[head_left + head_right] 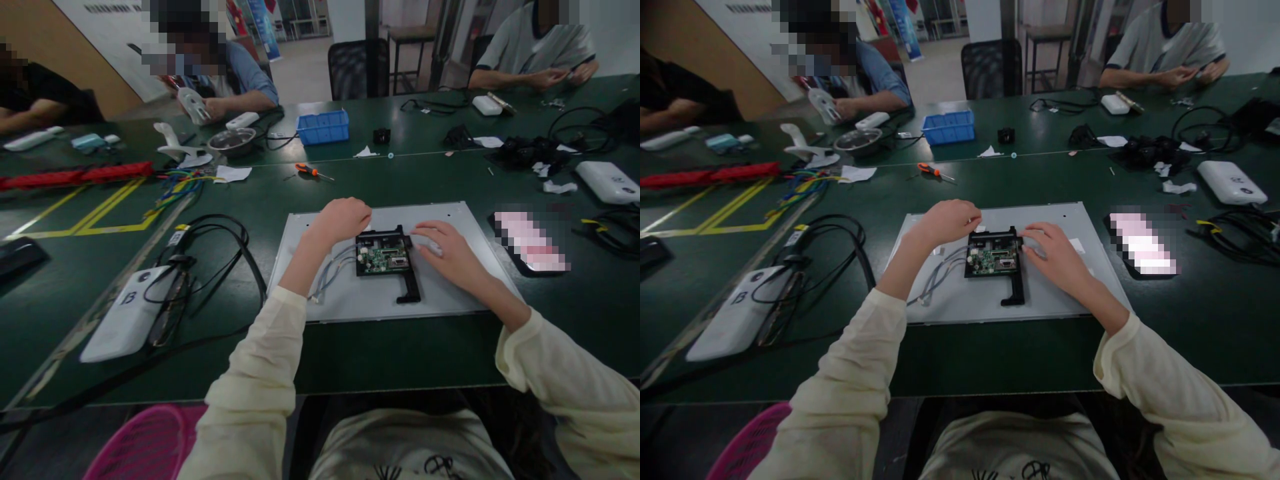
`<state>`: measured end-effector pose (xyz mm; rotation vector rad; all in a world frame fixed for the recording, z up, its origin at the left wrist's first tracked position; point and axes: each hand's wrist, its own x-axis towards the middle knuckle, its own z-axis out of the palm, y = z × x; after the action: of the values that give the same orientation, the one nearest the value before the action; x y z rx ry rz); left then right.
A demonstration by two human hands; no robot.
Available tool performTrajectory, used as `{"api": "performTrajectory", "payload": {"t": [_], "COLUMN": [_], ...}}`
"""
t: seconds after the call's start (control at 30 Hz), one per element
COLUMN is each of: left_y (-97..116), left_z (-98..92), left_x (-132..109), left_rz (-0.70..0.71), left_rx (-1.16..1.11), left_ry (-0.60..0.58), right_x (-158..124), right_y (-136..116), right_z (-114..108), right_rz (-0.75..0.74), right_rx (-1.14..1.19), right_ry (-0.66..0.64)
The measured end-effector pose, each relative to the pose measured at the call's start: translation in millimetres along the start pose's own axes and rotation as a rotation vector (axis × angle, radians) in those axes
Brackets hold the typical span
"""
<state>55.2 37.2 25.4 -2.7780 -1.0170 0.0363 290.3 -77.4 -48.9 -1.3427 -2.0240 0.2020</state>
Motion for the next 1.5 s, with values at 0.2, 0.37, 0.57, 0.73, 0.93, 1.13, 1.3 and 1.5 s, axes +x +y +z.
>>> {"api": "performTrajectory", "payload": {"t": [0.2, 0.37, 0.57, 0.73, 0.93, 1.13, 1.3, 1.5], "left_y": [-9, -5, 6, 15, 21, 28, 44, 57], "left_z": [-5.6, -9.1, -14.2, -19.2, -17.4, -20.5, -23.2, -5.3], "left_x": [-4, -3, -2, -2, -1, 1, 3, 8], "left_rz": [-0.036, 0.003, 0.067, 0.1, 0.143, 0.281, 0.32, 0.353], "left_rx": [-0.05, -0.071, -0.049, -0.039, -0.122, -0.355, -0.577, -0.638], "left_ry": [0.018, -0.016, -0.027, -0.029, -0.037, -0.037, -0.052, -0.03], "right_x": [-3, -5, -5, -3, -2, -1, 2, 3], "right_y": [25, 24, 23, 25, 15, 5, -3, -7], "right_z": [-8, -16, -20, -17, -13, -8, -4, -6], "right_rz": [0.195, 0.27, 0.272, 0.257, 0.291, 0.39, 0.414, 0.431], "right_rx": [-0.038, 0.018, 0.012, 0.07, 0.167, 0.39, 0.659, 0.799], "right_ry": [-0.031, -0.145, -0.188, -0.198, -0.171, -0.107, -0.147, -0.123]}}
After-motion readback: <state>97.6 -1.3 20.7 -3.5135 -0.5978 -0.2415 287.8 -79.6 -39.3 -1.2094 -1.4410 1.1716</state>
